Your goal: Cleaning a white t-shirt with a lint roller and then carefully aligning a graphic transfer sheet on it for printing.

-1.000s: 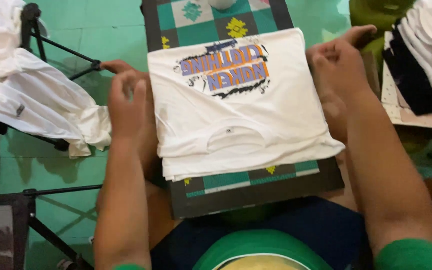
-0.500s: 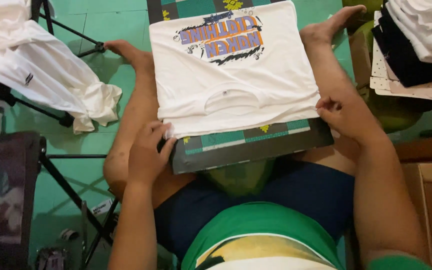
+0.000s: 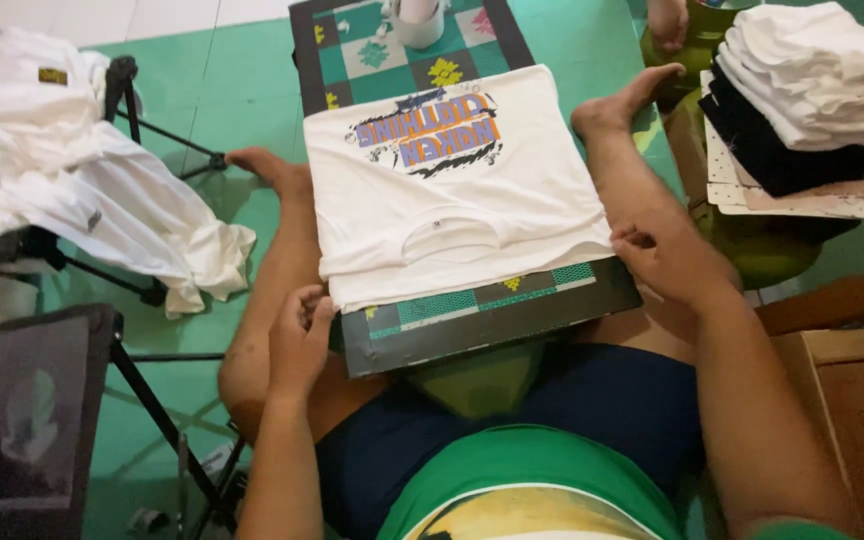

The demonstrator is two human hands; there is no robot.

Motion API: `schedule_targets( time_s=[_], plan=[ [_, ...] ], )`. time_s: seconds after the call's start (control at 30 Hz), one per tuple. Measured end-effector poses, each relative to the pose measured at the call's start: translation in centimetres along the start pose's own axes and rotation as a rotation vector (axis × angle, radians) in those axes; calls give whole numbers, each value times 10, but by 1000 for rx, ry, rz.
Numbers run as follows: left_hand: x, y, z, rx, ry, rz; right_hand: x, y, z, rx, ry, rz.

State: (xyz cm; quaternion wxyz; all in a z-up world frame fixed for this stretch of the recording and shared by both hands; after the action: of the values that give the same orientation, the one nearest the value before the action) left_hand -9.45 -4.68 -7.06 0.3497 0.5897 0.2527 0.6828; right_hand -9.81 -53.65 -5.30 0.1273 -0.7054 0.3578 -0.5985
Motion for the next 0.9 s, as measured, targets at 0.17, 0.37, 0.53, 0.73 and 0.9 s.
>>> schedule_targets(
  time_s=[0.17, 0.37, 0.53, 0.73, 0.9],
  plan=[
    [-29, -66, 1, 525, 33, -412, -50, 83, 60, 14, 239, 3],
    [-33, -65, -3, 488, 38, -621, -52, 89, 64, -214, 86, 576],
    [-31, -56, 0, 432, 144, -715, -61, 94, 58, -276, 97, 778],
    [-24, -59, -5, 483, 181, -763, -50, 84, 42, -288, 65, 792],
    [-27, -56, 0, 542, 152, -752, -69, 112, 77, -308, 12, 567]
  ],
)
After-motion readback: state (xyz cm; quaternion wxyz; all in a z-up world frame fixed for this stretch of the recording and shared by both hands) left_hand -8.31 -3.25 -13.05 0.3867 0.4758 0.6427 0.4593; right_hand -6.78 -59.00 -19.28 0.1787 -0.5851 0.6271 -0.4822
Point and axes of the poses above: each hand's wrist, its own z-axis towards the middle knuckle, its own x-axis out of the back of the hand, y = z × x, the point moved 3 cm from there along z, towards the middle knuckle, and after that the axes turned 10 degrees about -x, right-handed, at the moved point
